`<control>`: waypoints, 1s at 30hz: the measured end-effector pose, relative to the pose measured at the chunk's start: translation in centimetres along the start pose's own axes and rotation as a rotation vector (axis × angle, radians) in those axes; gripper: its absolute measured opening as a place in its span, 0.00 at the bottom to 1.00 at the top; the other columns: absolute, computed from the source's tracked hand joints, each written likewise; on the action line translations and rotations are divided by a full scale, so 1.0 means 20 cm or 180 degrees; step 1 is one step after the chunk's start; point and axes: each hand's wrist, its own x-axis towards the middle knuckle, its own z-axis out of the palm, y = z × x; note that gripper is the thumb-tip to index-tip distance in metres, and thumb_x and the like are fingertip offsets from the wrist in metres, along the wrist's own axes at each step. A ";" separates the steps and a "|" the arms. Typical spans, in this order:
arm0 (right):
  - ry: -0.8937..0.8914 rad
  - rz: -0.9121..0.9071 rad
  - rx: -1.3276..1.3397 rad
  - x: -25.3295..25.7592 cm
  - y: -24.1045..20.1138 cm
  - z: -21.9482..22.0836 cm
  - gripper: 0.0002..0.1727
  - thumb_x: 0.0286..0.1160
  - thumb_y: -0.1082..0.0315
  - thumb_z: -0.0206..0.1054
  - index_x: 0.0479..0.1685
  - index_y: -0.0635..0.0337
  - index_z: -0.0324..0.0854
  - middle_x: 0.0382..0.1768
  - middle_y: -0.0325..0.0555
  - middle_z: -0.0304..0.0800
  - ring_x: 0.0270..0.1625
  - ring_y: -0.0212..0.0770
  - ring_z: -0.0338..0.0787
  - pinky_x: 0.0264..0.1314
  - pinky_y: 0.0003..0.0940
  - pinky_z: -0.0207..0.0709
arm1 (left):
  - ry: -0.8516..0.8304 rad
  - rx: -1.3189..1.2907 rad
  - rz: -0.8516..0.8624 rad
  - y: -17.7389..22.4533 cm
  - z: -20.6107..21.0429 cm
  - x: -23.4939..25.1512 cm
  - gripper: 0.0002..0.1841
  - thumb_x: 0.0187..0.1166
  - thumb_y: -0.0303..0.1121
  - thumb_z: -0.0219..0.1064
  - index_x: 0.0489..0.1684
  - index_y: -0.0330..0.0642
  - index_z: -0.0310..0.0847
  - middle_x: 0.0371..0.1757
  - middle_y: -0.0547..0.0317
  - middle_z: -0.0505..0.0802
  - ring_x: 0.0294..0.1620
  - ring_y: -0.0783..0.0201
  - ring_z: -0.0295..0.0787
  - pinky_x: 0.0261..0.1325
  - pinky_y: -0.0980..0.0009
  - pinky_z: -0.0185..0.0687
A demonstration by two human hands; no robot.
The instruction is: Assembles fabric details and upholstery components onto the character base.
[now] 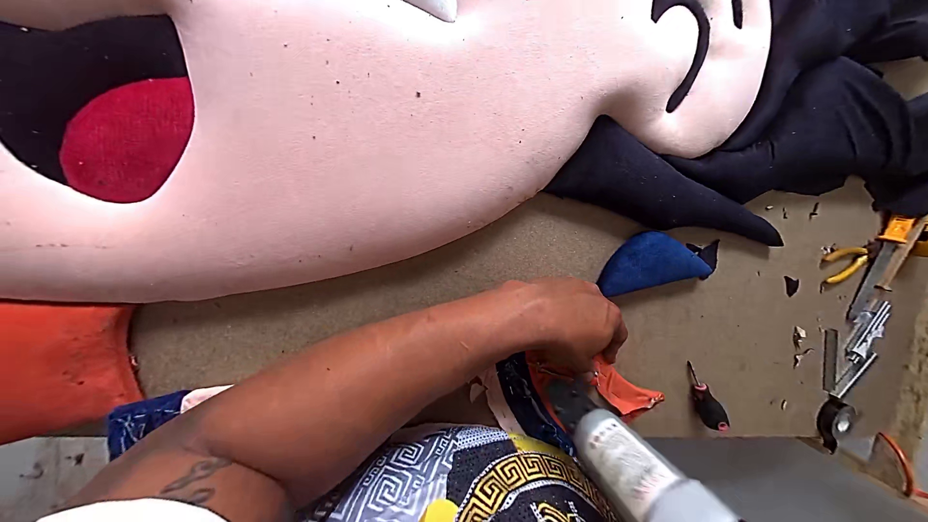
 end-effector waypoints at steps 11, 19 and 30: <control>0.0016 0.0005 -0.0618 0.07 -0.09 0.19 0.20 0.70 0.62 0.73 0.51 0.73 0.89 0.42 0.58 0.97 0.44 0.47 0.98 0.54 0.39 0.89 | -0.0025 0.0068 0.0014 0.00 -0.01 -0.01 0.11 0.75 0.44 0.76 0.49 0.55 0.93 0.38 0.64 0.93 0.43 0.62 0.90 0.44 0.55 0.83; -0.0193 0.0172 -0.0677 0.07 -0.11 0.21 0.22 0.70 0.59 0.73 0.54 0.70 0.89 0.46 0.56 0.98 0.47 0.47 0.98 0.55 0.41 0.89 | -0.0047 0.0097 0.0029 0.00 -0.02 -0.01 0.11 0.75 0.44 0.76 0.50 0.55 0.93 0.38 0.65 0.94 0.43 0.63 0.90 0.44 0.55 0.84; -0.0255 0.0243 -0.0783 0.09 -0.14 0.21 0.20 0.69 0.60 0.73 0.54 0.67 0.89 0.46 0.54 0.98 0.47 0.45 0.98 0.55 0.41 0.89 | -0.0090 0.0111 -0.0034 0.01 -0.03 -0.01 0.11 0.74 0.44 0.77 0.50 0.57 0.93 0.40 0.65 0.94 0.45 0.62 0.90 0.44 0.54 0.84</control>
